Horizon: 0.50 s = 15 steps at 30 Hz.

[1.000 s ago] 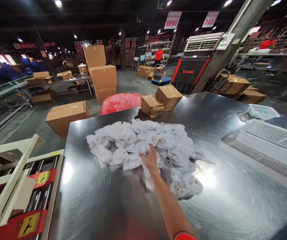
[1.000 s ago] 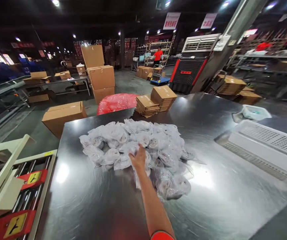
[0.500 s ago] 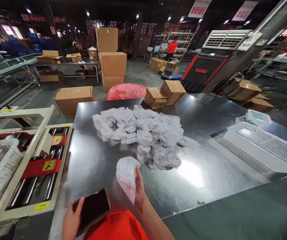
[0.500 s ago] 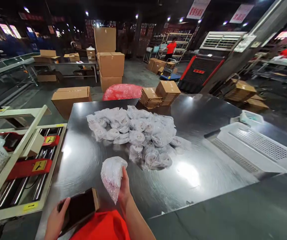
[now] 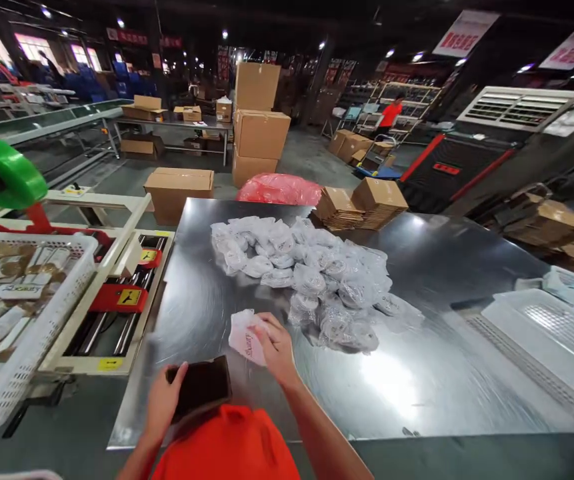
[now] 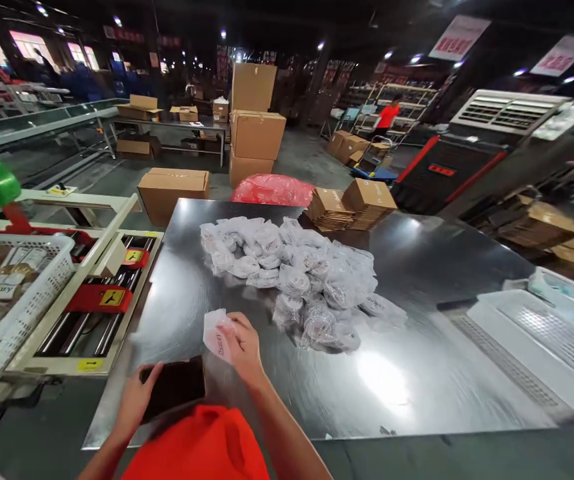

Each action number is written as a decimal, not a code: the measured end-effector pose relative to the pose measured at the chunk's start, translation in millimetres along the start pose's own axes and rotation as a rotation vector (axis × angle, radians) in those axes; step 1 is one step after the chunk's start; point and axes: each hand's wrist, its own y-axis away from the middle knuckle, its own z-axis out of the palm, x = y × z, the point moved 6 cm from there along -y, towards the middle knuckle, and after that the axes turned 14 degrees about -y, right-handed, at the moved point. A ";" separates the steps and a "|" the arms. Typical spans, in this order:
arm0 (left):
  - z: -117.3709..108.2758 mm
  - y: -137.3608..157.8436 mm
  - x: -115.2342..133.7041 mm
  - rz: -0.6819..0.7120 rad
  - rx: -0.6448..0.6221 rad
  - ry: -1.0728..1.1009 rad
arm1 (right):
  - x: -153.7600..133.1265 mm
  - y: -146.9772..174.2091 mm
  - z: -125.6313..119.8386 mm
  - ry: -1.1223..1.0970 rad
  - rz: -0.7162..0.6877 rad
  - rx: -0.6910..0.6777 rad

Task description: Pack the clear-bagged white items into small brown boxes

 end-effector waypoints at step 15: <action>27.9 -12.2 -5.9 0.049 -0.014 0.157 | 116.6 83.5 185.7 0.910 -0.068 -1.659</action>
